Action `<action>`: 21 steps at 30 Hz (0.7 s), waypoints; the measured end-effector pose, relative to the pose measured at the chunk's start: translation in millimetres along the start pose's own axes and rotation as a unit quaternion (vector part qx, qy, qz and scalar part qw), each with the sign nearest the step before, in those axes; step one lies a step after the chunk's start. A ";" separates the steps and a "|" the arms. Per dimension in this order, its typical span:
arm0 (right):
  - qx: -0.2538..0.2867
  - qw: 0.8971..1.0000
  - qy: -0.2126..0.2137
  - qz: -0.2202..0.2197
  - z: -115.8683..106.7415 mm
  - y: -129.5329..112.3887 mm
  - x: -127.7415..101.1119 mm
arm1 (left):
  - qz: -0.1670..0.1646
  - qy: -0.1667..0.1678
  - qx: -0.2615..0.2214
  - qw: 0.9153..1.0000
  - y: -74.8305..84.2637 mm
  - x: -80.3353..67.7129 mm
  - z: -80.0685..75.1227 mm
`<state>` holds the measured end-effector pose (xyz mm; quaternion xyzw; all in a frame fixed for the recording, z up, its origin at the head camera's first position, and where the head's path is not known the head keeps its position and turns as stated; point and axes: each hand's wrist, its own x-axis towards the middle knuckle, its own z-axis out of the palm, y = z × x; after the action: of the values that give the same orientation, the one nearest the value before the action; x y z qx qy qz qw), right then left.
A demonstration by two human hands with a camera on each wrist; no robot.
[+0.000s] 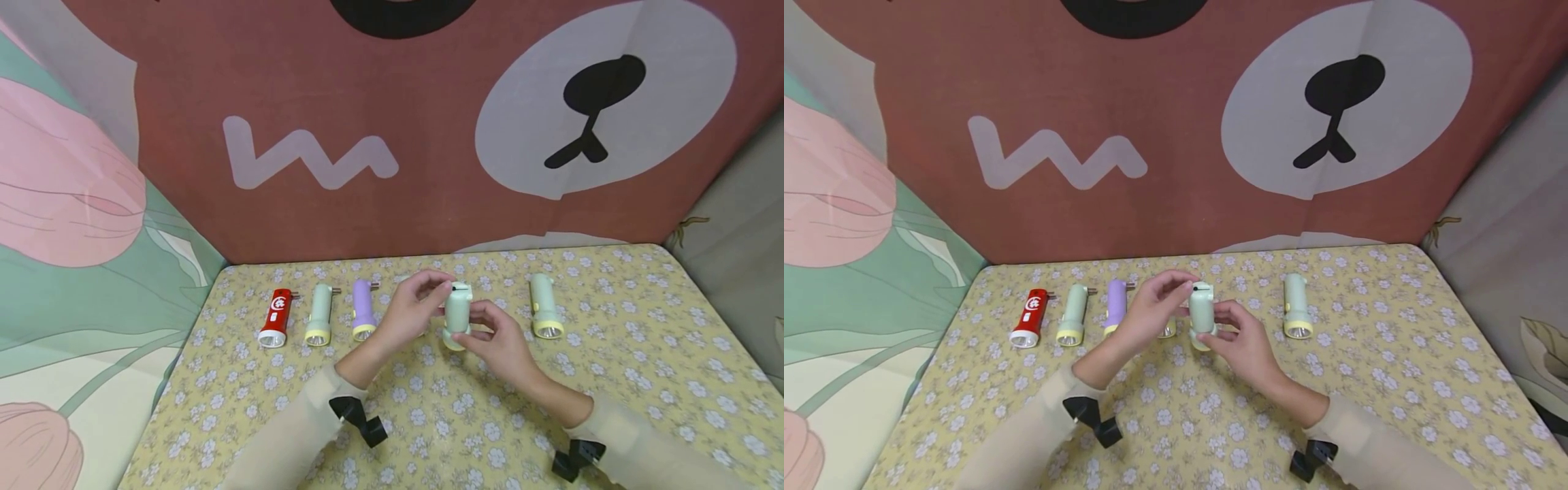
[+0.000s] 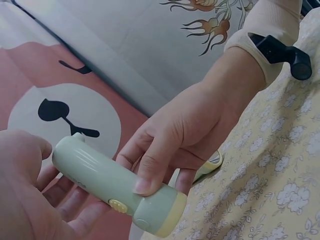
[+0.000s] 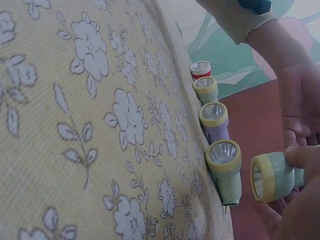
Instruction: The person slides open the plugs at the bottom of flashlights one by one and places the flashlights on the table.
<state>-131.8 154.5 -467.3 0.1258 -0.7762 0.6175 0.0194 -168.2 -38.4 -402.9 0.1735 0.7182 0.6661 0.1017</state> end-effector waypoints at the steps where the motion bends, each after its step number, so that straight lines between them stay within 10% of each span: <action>1: 0.000 1.000 0.000 -0.001 0.2 -0.3 0.0 | -0.006 0.001 -0.006 1.000 1.4 -0.1 -0.1; 21: 0.029 0.998 0.002 -0.052 9.2 2.7 -0.5 | -0.080 -0.025 -0.039 0.996 10.8 4.2 -6.6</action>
<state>-130.8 146.3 -472.1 0.1651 -0.7504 0.6382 0.0495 -173.3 -42.3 -391.2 0.1282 0.7008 0.6784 0.1794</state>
